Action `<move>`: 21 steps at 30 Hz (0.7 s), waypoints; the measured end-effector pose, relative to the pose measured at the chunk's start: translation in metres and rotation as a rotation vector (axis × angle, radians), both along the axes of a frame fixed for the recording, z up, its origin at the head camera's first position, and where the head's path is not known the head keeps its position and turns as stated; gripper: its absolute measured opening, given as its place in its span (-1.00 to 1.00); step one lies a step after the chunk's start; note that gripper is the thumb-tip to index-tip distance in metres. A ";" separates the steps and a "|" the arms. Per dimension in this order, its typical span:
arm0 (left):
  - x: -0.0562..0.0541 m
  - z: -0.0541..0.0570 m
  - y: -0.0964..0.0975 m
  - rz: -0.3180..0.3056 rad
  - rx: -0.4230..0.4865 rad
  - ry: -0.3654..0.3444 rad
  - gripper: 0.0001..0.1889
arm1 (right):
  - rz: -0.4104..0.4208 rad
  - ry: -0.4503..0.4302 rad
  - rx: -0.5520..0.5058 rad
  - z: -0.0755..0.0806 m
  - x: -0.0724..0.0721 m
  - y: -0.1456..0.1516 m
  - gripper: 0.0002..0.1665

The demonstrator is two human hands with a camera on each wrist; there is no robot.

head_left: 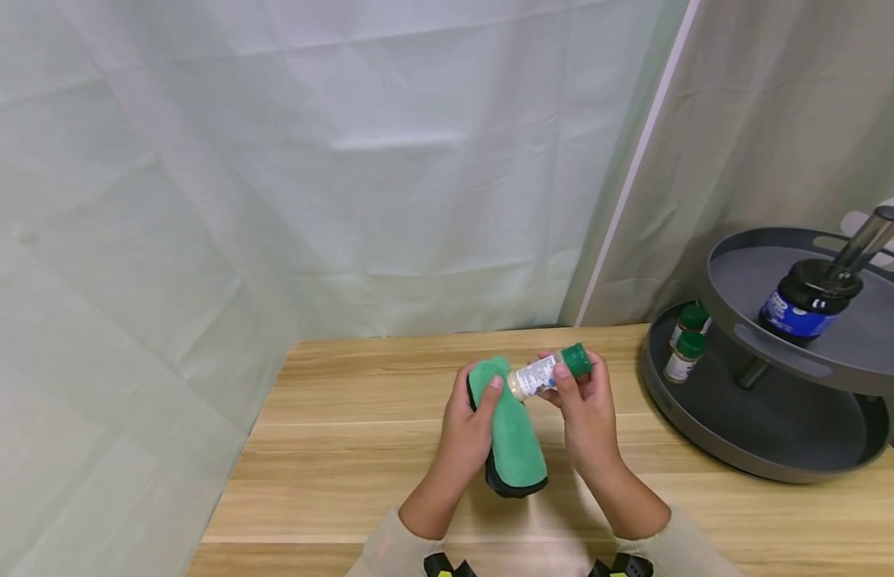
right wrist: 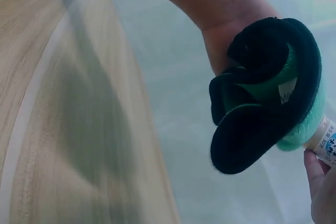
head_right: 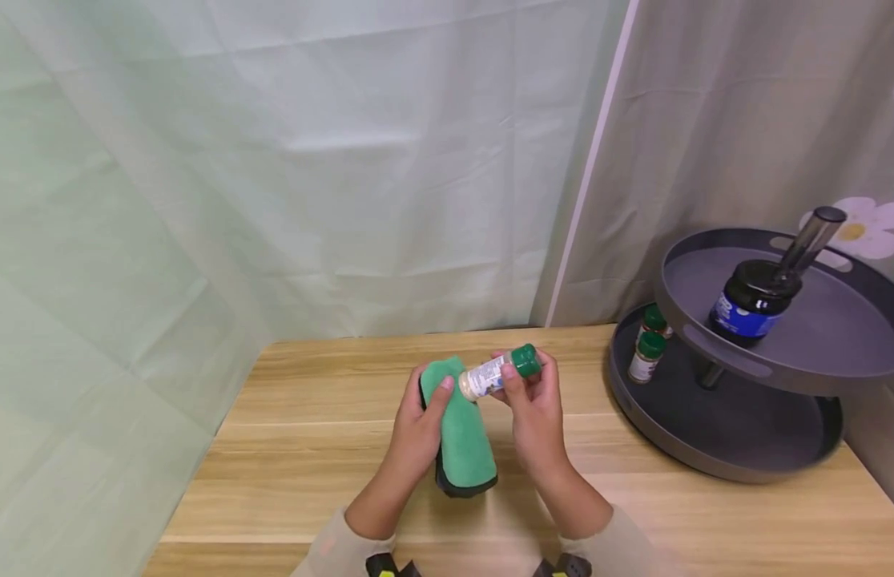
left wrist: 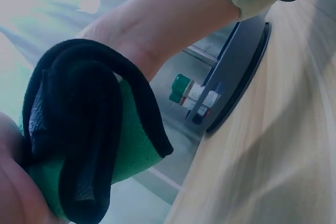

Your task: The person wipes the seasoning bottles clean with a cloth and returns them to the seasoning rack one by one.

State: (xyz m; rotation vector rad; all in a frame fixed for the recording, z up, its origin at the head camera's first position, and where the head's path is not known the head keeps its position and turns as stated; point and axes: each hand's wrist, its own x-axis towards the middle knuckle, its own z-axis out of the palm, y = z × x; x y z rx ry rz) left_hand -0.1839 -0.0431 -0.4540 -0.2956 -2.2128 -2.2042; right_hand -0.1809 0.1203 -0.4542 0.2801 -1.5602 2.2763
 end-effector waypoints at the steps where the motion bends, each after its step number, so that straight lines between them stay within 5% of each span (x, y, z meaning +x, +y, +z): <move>1: 0.000 -0.001 0.000 -0.013 -0.004 -0.006 -0.58 | -0.003 0.003 -0.004 0.000 0.000 0.000 -0.69; 21: 0.001 0.002 0.001 0.027 -0.021 0.012 -0.63 | -0.065 -0.087 0.008 0.000 -0.002 -0.001 -0.66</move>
